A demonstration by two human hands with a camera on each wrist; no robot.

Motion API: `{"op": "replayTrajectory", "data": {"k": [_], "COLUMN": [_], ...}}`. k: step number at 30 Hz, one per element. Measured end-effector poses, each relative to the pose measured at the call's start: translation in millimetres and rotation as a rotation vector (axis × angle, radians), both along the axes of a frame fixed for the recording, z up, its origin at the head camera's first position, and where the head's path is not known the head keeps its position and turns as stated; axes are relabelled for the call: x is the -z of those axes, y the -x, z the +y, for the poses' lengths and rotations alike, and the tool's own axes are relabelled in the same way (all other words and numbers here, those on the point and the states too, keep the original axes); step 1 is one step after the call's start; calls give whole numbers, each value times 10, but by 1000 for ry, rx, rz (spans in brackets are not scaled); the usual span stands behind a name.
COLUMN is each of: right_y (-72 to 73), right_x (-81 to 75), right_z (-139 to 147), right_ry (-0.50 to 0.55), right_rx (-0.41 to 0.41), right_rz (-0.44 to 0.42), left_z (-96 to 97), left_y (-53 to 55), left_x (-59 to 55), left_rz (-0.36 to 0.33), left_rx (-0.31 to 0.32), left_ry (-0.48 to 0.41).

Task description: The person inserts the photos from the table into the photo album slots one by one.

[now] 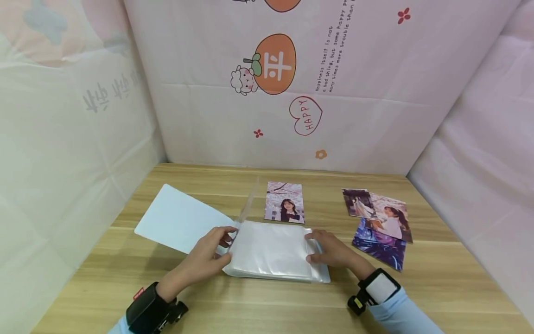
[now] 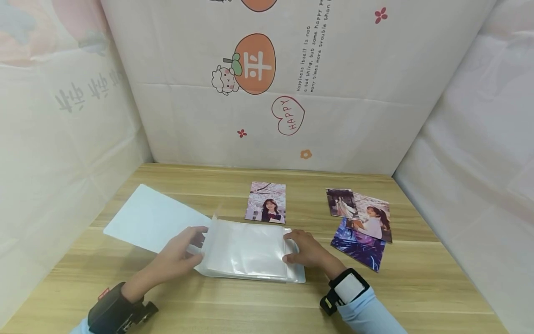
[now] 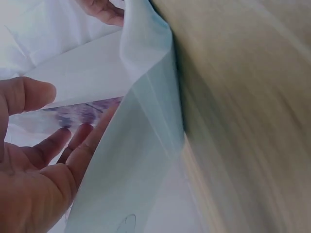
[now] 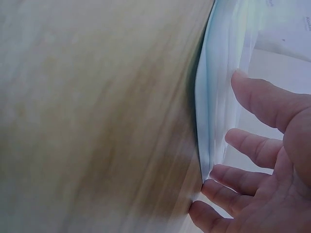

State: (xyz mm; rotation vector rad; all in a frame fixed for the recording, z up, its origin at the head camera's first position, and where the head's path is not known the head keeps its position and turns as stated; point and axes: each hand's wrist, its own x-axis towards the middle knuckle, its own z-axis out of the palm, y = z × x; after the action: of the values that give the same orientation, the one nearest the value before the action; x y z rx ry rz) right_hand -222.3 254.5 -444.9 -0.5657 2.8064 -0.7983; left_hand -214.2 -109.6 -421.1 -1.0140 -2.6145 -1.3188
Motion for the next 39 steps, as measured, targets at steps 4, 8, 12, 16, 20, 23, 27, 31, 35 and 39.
{"op": "replayTrajectory", "data": {"k": [4,8,12,16,20,23,27,31,35,39], "right_y": [6,-1,-13,-19,-25,-24,-14,-6,-9,-11], "right_x": [10,5,-7,-12,-19,-17,-17,-17,-24,-24], "right_z": [2,-2,-5,-5,-8,-6,-7,-7,-6,4], "right_ry": [-9,-1,2,4,13,15,13,9,12,23], "right_rx": [3,7,13,15,14,5,1,-1,-6,-12], "right_rz": [3,-2,-15,-20,-21,-18,-16,-14,-10,-3], "left_z": [-35,-86,-144,-191,-218,-235,-257,-276,-290,-302], "left_y": [2,-6,-21,-41,-54,-54,-57,-64,-80,-97], "left_x": [-87,-191,-274,-348,-404,-431,-473,-495,-512,-559], "left_rz": [40,72,52,30,59,72,87,114,110,126], "left_rx": [-32,-73,-119,-142,-133,-124,-134,-144,-155,-239], "left_ry": [-85,-143,-201,-275,-373,-462,-580,-626,-601,-561]}}
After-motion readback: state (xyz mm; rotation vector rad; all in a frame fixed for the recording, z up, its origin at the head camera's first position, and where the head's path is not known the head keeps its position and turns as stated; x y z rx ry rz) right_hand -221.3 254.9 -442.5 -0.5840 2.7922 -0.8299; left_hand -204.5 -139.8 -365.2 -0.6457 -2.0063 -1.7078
